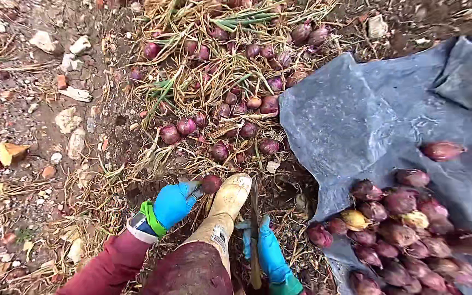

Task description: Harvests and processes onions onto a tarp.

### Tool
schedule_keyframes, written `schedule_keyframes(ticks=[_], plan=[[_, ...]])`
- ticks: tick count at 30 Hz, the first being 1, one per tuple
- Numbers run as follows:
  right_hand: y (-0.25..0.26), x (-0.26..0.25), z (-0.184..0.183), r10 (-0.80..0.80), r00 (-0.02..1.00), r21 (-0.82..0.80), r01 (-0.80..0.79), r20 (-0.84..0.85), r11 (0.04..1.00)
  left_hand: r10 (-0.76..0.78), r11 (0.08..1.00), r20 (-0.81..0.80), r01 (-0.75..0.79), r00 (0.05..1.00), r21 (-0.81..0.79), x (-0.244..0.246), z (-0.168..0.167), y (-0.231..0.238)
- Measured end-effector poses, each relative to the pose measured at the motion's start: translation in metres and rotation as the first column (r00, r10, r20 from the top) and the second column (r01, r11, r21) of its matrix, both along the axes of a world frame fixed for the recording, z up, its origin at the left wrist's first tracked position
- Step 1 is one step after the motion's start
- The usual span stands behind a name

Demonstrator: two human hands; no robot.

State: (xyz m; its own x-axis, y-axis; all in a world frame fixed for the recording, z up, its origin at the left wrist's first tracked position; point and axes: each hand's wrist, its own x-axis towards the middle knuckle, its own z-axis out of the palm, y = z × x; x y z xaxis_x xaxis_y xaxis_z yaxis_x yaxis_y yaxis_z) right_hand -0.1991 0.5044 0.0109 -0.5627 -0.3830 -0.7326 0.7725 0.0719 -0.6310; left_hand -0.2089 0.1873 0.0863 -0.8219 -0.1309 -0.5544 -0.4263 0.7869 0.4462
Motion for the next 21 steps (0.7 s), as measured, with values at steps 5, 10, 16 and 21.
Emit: schedule_keyframes(ticks=[5,10,16,21], plan=[[-0.014,-0.046,0.032,-0.136,0.942,-0.147,0.095,-0.306,0.985,-0.635,0.772,-0.116,0.633,0.763,-0.06,-0.087,0.024,0.068],[0.016,-0.071,0.033,-0.108,0.942,-0.049,0.098,-0.319,0.994,-0.684,0.726,-0.179,0.683,0.707,-0.079,-0.135,0.033,0.099],[0.066,-0.064,0.033,-0.009,0.932,0.031,0.021,-0.361,0.999,-0.901,0.424,0.141,0.901,0.41,0.092,-0.158,0.07,0.206],[0.116,-0.077,0.039,-0.597,0.726,-0.091,0.606,-0.341,0.79,-0.522,0.852,-0.008,0.521,0.853,-0.042,-0.206,0.029,0.173]])
